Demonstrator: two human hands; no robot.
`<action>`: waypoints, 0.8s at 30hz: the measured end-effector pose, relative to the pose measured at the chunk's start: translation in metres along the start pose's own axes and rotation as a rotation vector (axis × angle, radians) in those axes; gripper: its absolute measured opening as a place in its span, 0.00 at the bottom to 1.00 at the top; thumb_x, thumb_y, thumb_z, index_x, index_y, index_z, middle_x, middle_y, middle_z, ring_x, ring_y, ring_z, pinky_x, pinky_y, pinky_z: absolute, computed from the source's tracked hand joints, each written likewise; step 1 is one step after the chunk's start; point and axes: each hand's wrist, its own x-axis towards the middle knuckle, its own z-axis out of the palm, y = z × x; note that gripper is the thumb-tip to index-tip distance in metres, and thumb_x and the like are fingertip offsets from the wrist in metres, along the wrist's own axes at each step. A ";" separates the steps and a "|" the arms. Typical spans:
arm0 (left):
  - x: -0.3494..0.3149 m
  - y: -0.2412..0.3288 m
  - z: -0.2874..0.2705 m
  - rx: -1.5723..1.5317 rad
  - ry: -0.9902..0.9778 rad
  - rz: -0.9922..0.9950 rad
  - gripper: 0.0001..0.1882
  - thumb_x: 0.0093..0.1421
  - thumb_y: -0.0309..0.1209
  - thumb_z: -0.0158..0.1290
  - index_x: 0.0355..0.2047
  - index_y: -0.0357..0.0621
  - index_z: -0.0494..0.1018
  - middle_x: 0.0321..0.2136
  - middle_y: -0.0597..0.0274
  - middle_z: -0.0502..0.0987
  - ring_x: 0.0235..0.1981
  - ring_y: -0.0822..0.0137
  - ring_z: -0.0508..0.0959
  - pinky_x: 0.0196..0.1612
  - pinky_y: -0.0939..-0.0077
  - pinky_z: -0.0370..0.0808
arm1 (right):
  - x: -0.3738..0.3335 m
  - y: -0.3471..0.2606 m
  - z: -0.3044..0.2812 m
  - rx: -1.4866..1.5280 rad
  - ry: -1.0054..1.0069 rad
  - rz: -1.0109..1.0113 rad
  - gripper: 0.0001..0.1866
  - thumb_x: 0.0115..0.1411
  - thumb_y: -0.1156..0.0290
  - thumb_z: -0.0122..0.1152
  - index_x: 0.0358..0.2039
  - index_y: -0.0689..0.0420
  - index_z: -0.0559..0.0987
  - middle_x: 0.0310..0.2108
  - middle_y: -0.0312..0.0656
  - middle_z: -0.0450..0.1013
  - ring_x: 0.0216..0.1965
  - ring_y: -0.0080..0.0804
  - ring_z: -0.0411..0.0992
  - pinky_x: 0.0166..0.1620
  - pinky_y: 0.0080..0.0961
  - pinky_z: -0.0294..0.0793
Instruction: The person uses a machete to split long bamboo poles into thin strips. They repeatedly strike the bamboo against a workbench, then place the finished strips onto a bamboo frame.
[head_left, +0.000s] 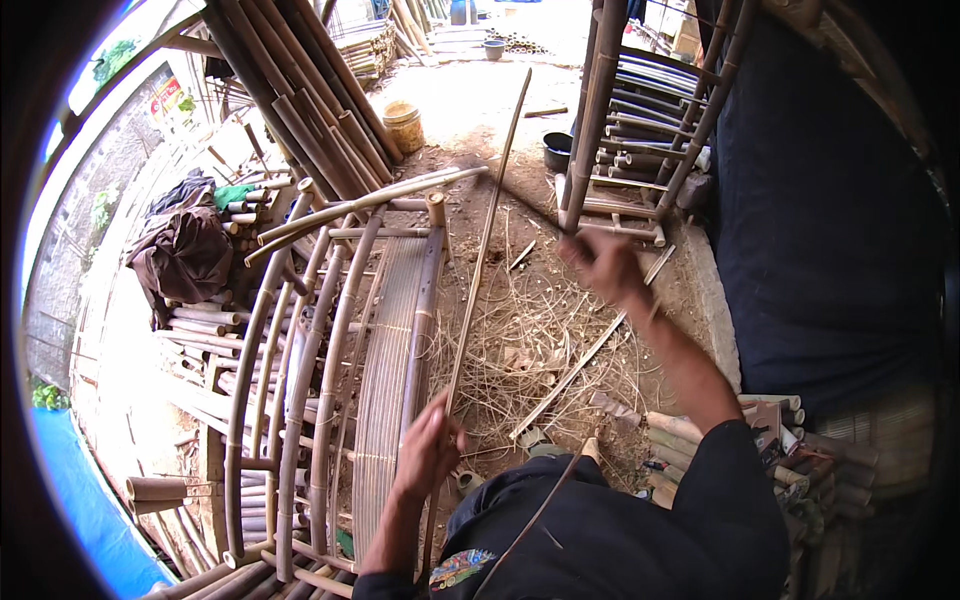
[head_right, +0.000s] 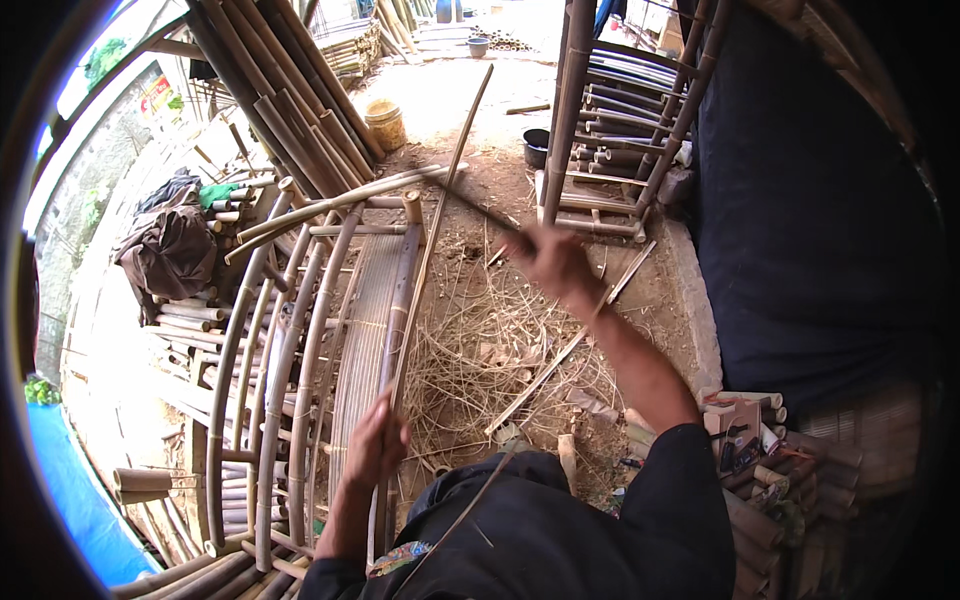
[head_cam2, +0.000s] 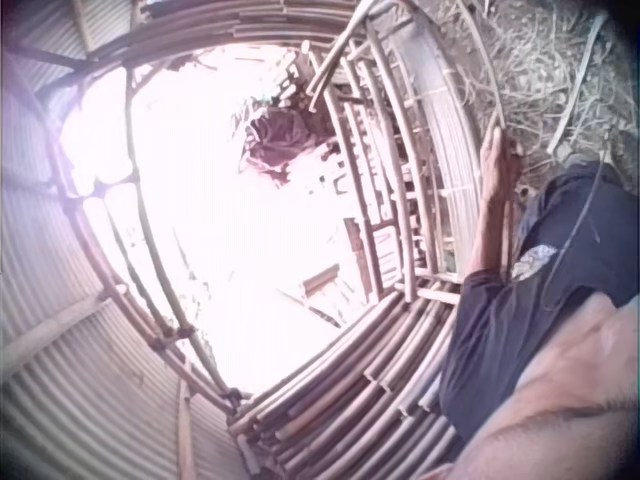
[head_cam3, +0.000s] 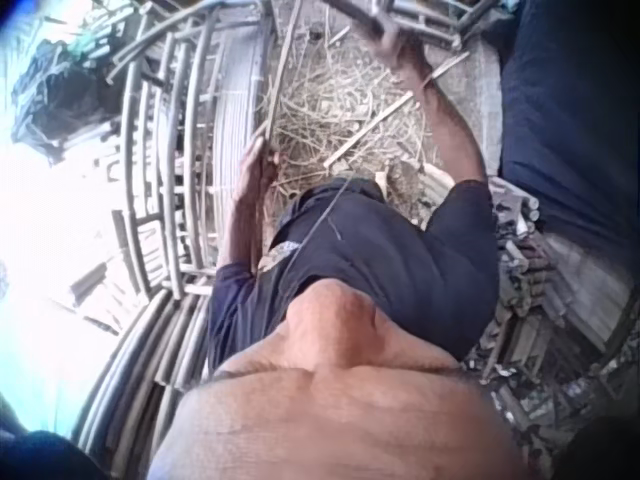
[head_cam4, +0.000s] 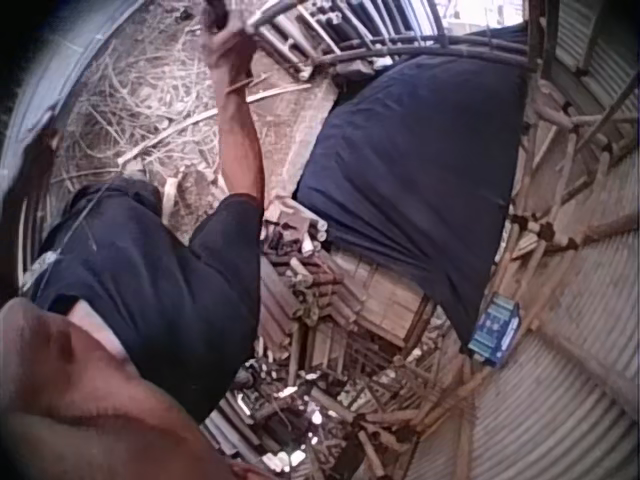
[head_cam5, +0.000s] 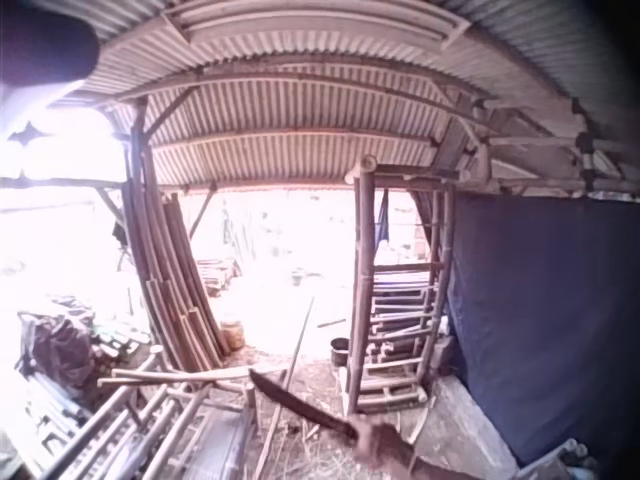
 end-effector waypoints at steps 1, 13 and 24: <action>0.017 0.011 0.002 -0.045 -0.025 0.036 0.28 0.70 0.41 0.40 0.66 0.42 0.53 0.19 0.66 0.67 0.10 0.80 0.60 0.11 0.86 0.57 | -0.012 -0.047 0.012 0.062 -0.085 -0.069 0.36 0.62 0.31 0.35 0.22 0.53 0.74 0.13 0.36 0.66 0.10 0.21 0.63 0.11 0.28 0.67; -0.002 0.009 0.029 -0.255 -0.108 -0.022 0.27 0.70 0.39 0.44 0.65 0.42 0.57 0.16 0.74 0.56 0.13 0.80 0.57 0.15 0.85 0.56 | -0.014 -0.057 0.031 0.081 -0.016 -0.098 0.36 0.62 0.33 0.37 0.26 0.56 0.74 0.11 0.33 0.62 0.07 0.18 0.59 0.05 0.23 0.63; -0.118 -0.032 -0.021 -0.062 -0.178 -0.151 0.33 0.69 0.45 0.44 0.63 0.30 0.56 0.12 0.72 0.59 0.10 0.80 0.56 0.13 0.83 0.53 | 0.046 0.067 -0.065 -0.208 -0.026 0.400 0.48 0.52 0.19 0.29 0.39 0.52 0.79 0.15 0.39 0.69 0.18 0.29 0.73 0.16 0.29 0.67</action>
